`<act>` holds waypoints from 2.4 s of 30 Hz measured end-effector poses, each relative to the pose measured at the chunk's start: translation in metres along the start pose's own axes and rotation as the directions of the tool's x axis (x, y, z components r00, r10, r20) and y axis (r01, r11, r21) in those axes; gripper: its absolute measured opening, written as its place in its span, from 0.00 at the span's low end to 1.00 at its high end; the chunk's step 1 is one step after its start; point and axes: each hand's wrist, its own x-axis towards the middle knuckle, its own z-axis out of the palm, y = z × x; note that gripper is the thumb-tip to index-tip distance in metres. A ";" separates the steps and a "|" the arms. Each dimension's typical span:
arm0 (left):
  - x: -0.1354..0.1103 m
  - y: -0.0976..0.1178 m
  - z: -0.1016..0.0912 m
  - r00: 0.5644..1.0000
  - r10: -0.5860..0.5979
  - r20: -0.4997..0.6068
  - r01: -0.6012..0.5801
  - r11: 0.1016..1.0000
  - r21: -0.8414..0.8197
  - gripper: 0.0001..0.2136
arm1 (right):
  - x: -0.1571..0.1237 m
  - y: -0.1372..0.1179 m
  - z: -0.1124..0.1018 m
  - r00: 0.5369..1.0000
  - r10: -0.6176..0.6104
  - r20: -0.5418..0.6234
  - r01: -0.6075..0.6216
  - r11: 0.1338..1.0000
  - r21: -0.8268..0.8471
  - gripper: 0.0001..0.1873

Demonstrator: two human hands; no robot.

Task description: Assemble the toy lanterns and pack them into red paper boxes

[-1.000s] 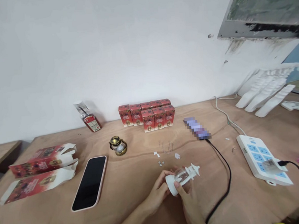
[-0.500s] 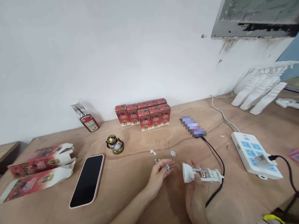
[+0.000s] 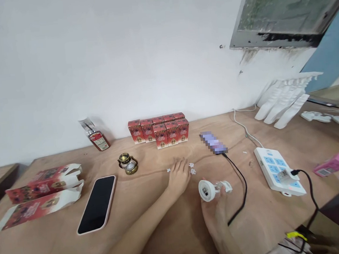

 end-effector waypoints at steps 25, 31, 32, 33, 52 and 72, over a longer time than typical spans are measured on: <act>-0.070 -0.005 -0.118 0.796 0.508 -0.329 -0.473 0.862 0.185 0.11 | -0.042 -0.007 0.055 0.733 0.612 0.297 -0.656 0.751 0.074 0.11; -0.083 -0.006 -0.111 0.804 0.457 -0.381 -0.442 0.887 0.134 0.08 | -0.041 -0.001 0.047 0.737 0.609 0.293 -0.612 0.785 -0.095 0.17; -0.085 -0.005 -0.109 0.804 0.439 -0.400 -0.430 0.895 0.118 0.08 | -0.040 -0.001 0.045 0.741 0.595 0.310 -0.591 0.798 -0.119 0.18; -0.087 -0.004 -0.107 0.799 0.423 -0.428 -0.418 0.902 0.111 0.08 | -0.039 -0.001 0.045 0.749 0.577 0.327 -0.567 0.813 -0.136 0.18; -0.051 -0.030 -0.034 0.691 0.391 -0.609 -0.322 0.920 0.225 0.04 | 0.043 0.031 0.046 0.801 0.262 0.539 -0.152 0.959 -0.241 0.18; -0.042 -0.042 -0.039 0.786 0.380 -0.488 -0.279 0.922 0.269 0.04 | 0.052 0.038 0.058 0.795 0.268 0.544 -0.137 0.953 -0.269 0.16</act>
